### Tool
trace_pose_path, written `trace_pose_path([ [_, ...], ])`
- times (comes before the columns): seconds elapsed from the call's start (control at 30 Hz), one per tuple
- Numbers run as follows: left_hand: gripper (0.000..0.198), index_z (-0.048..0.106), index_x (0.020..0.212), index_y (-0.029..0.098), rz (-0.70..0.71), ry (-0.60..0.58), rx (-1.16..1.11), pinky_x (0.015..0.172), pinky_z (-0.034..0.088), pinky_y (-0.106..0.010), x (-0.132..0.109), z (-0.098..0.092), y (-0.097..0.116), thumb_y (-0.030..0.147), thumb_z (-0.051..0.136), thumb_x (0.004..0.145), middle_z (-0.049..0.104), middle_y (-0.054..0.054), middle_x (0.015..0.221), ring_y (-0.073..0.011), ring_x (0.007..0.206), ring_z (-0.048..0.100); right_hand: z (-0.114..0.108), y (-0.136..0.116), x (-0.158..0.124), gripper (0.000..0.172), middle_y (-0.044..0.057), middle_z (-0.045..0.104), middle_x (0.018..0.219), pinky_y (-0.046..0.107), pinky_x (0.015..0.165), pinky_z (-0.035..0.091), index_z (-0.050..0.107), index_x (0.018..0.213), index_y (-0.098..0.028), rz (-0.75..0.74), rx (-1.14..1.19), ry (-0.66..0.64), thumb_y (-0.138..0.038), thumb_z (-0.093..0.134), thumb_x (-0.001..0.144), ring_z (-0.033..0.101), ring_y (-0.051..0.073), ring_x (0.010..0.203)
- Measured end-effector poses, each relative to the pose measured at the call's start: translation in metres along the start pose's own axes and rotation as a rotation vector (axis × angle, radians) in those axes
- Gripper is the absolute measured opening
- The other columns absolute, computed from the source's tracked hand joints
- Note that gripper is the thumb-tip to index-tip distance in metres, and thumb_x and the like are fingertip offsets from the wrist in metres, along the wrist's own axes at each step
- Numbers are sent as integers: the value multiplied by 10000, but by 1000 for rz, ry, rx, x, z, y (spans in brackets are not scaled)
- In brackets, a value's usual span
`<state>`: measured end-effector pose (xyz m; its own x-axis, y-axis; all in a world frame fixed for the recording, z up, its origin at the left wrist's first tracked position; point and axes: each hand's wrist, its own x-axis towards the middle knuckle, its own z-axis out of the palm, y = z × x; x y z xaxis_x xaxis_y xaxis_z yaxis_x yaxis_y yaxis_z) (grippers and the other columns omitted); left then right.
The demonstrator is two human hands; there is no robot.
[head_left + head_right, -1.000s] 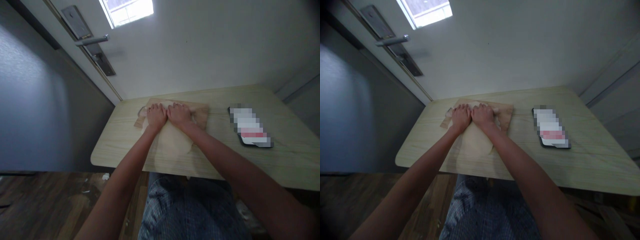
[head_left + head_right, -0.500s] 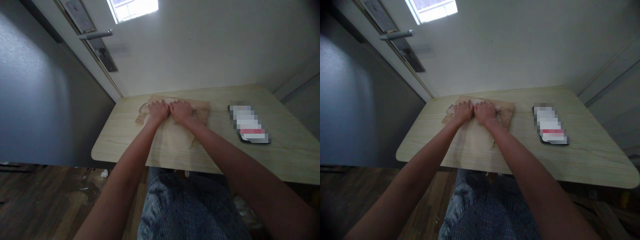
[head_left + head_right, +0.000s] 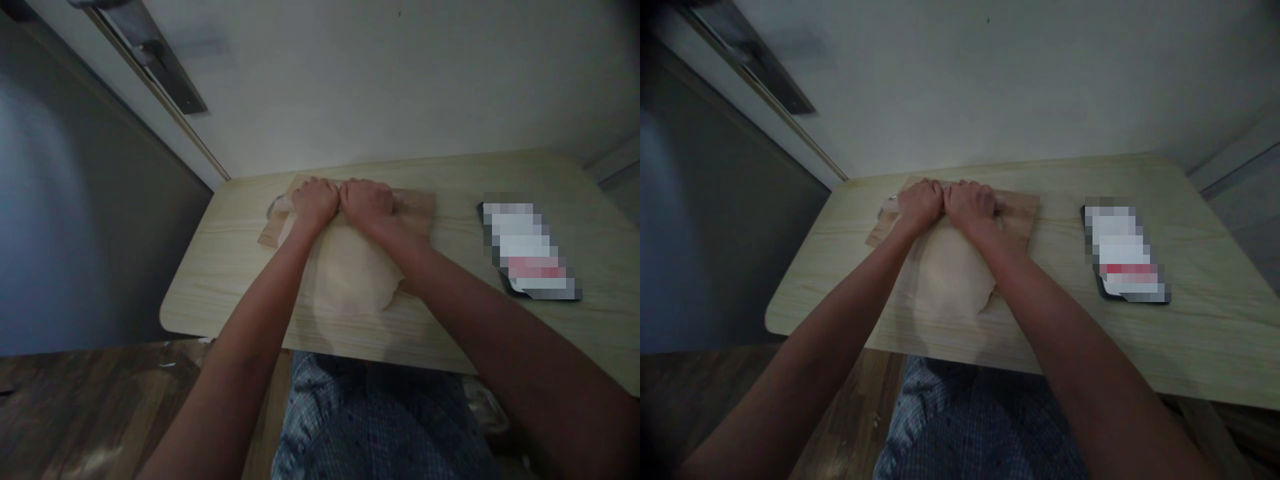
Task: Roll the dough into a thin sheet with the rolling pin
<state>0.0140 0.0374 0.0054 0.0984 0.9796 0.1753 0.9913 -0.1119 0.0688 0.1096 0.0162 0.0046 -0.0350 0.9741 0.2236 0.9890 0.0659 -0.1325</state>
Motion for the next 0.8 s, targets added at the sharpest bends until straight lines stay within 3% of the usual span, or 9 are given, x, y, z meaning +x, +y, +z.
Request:
trace_pose_path([
  [0.33, 412, 563, 1046, 189, -129, -119, -66, 804, 373, -349, 38, 2, 4, 349, 272, 804, 587, -97, 1030, -239, 998, 496, 5, 9, 39, 445, 158, 609, 918, 374, 696, 404, 620, 952, -84, 48, 87, -40, -302, 246, 848, 558, 256, 857],
  [0.8, 344, 549, 991, 185, -107, -3, -179, 739, 369, -359, 77, 20, -1, 307, 301, 785, 556, -131, 1041, -263, 947, 515, 15, 19, 79, 368, 162, 610, 934, 396, 700, 423, 622, 958, -105, 44, 236, -94, -348, 397, 796, 557, 285, 880],
])
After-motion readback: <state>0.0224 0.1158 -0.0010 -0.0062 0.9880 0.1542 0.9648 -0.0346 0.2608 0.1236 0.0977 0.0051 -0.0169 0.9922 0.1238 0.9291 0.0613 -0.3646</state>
